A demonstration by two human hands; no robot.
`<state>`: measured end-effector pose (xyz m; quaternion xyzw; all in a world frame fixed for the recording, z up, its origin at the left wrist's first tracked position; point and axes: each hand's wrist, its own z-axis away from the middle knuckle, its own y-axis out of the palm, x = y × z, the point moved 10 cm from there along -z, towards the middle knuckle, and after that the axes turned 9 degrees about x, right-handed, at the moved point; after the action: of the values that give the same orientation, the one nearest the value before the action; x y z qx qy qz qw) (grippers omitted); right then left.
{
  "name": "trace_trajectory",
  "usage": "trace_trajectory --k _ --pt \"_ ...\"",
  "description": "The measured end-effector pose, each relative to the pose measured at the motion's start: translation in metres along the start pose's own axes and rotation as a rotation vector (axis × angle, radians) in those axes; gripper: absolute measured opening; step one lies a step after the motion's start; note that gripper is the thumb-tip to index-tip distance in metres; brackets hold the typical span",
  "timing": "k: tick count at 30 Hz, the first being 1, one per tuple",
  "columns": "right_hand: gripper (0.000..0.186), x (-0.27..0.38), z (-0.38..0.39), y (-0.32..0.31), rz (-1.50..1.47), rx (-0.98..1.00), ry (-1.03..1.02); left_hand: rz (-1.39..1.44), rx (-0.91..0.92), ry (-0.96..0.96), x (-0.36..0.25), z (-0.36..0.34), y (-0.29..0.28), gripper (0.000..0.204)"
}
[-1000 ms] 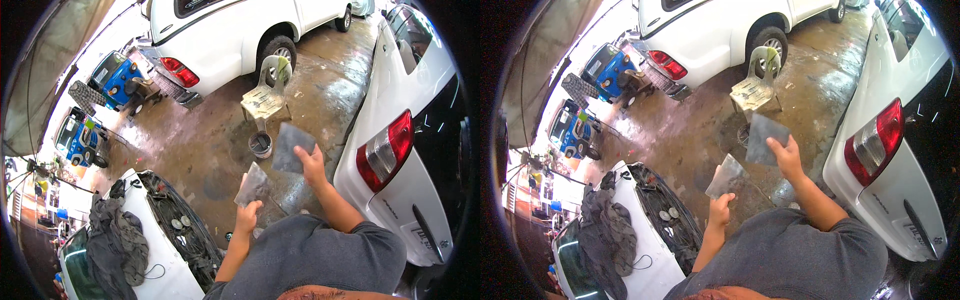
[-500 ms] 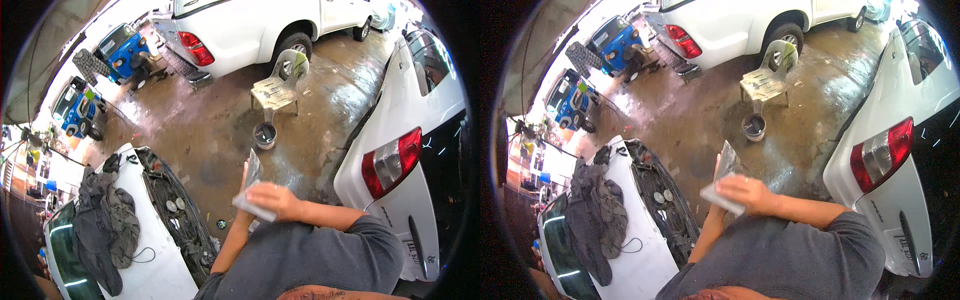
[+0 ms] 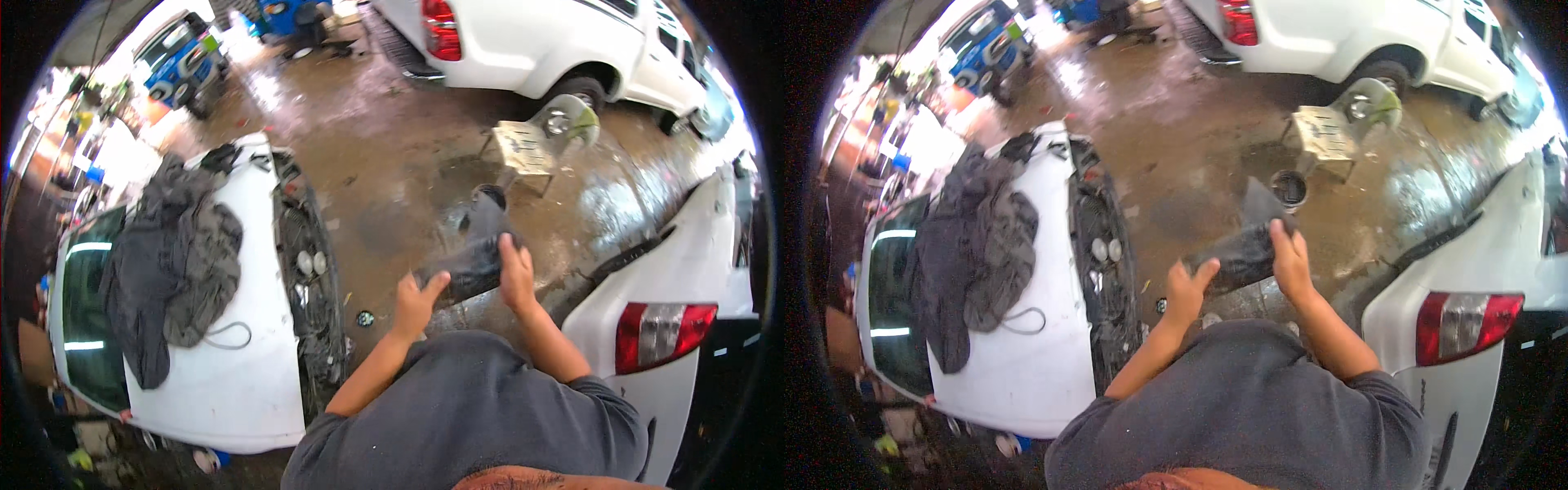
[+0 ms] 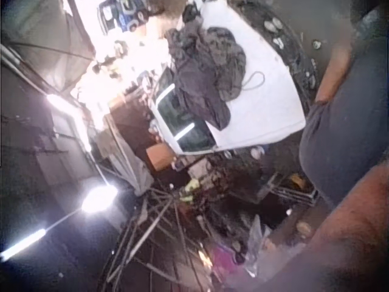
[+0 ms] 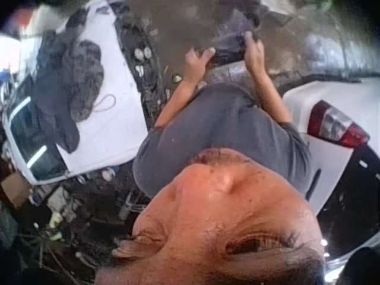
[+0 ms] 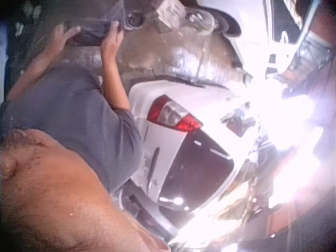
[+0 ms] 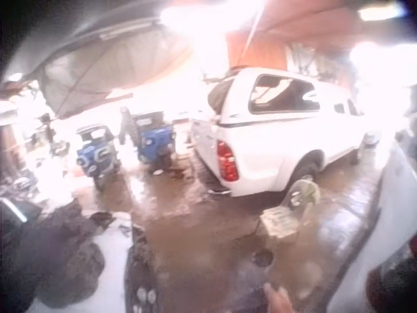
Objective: The person sands a small area of a white vehicle's body by hand using sandpaper while holding a second piece of sandpaper in their other hand.
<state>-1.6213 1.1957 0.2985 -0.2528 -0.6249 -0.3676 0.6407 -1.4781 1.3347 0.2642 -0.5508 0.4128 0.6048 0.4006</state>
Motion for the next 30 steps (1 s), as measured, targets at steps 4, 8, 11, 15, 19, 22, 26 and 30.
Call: trace_trajectory --k 4,8,11,15,19,22,26,30 --pt "0.043 -0.025 0.023 0.053 -0.171 0.092 -0.151 0.262 -0.372 0.126 0.006 -0.001 -0.058 0.048" --pt "0.048 -0.014 0.021 0.115 -0.013 0.317 -0.213 -0.29 -0.254 0.391 -0.003 0.02 -0.061 0.054" --pt "0.047 -0.018 0.007 0.134 -0.072 0.423 -0.081 -0.104 -0.147 0.314 -0.006 0.035 -0.052 0.067" --pt "0.04 0.02 0.032 0.178 0.307 0.719 -0.363 -0.011 -0.129 0.183 0.0 0.055 -0.05 0.082" --pt "0.049 0.036 0.096 0.219 0.609 1.006 -0.868 -0.117 -0.374 0.233 0.029 0.075 -0.06 0.087" --pt "0.045 0.007 0.032 0.198 0.604 0.785 -0.656 -0.215 -0.54 0.363 -0.014 0.115 -0.046 0.091" --pt "0.055 -0.023 -0.024 0.136 0.39 0.55 0.018 -0.153 -0.33 0.202 -0.014 0.133 0.002 0.075" --pt "0.045 -0.016 -0.032 0.124 0.252 0.694 -0.069 -0.283 -0.65 0.115 -0.005 0.171 0.001 0.062"
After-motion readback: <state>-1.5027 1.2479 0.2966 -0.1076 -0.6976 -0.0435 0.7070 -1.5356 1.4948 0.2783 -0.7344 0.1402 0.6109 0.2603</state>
